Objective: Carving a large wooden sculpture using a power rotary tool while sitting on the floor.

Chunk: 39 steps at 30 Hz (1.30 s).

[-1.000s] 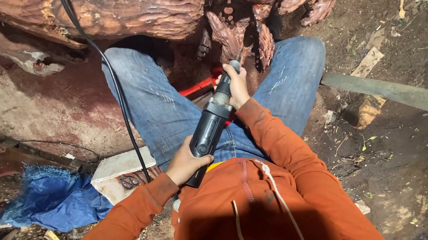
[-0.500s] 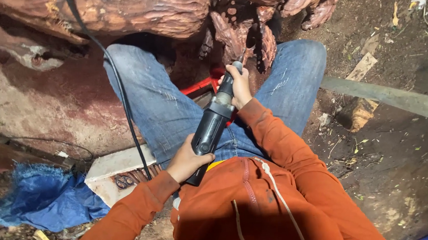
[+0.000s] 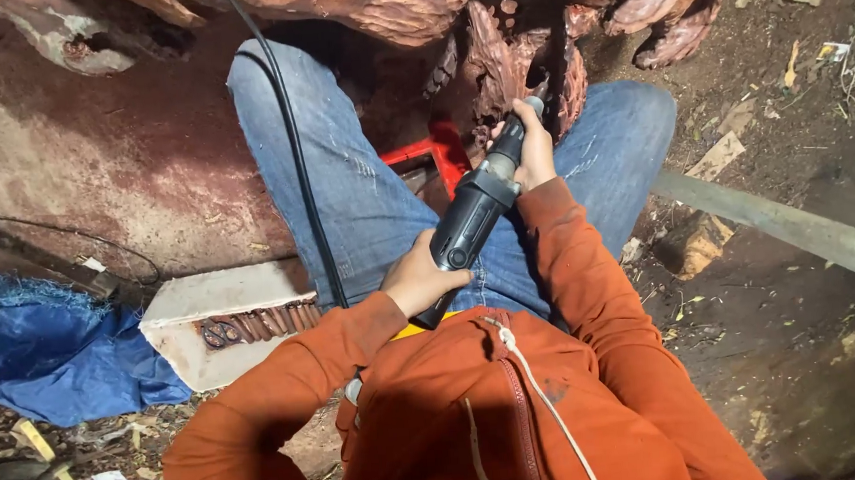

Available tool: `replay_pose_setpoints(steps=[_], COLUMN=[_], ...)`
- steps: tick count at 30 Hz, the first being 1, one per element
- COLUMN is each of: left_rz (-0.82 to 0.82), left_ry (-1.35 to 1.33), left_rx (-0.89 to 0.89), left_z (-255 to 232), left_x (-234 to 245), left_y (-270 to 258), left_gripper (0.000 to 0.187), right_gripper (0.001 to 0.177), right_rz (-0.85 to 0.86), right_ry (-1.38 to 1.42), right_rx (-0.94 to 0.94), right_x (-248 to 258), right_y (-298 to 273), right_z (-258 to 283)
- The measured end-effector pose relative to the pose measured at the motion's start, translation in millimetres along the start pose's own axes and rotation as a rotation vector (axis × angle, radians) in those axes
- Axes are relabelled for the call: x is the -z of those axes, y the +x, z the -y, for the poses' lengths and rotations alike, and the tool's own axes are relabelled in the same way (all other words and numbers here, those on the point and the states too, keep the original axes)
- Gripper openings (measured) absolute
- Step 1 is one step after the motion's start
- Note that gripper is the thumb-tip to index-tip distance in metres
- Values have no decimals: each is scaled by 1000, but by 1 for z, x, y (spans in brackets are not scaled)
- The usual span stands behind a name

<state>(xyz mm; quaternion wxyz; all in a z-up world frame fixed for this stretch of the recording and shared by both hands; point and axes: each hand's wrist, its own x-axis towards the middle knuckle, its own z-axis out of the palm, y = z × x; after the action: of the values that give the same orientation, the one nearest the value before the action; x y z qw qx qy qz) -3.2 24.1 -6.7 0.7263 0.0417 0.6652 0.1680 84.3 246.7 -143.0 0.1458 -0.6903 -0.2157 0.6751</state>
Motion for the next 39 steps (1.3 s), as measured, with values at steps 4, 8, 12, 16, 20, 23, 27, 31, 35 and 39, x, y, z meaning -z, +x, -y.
replay_pose_setpoints(steps=[4, 8, 12, 16, 20, 23, 27, 31, 35, 39], left_rz=[-18, -5, 7, -9, -23, -24, -21, -10, 2, 21], left_ry=[-12, 29, 61, 56, 31, 34, 38, 29, 36, 31], left_rx=[2, 11, 9, 12, 21, 7, -3, -22, -30, -34], left_z=[-5, -11, -12, -8, -10, -9, -9, -9, -9, -4], left_x=[-2, -1, -1, -4, -4, -5, -9, -10, -9, -7], left_y=[2, -2, 0, -1, -7, 0, 8, 7, 3, 2], left_gripper=[74, 75, 76, 75, 73, 74, 74, 76, 74, 74], right_gripper=[42, 37, 35, 34, 36, 37, 36, 37, 36, 36], right_rz=[-9, -6, 0, 20, 44, 52, 58, 47, 35, 4], right_ry=[-4, 3, 16, -3, -35, -23, -42, -45, -48, -72], right_rx=[-25, -29, -39, -48, -58, -40, -46, -75, -73, -79], right_x=[4, 6, 9, 8, 6, 2, 3, 7, 10, 12], right_y=[13, 20, 25, 20, 22, 20, 23, 34, 30, 23], right_z=[0, 2, -2, 0, 4, 10, 15, 14, 12, 8])
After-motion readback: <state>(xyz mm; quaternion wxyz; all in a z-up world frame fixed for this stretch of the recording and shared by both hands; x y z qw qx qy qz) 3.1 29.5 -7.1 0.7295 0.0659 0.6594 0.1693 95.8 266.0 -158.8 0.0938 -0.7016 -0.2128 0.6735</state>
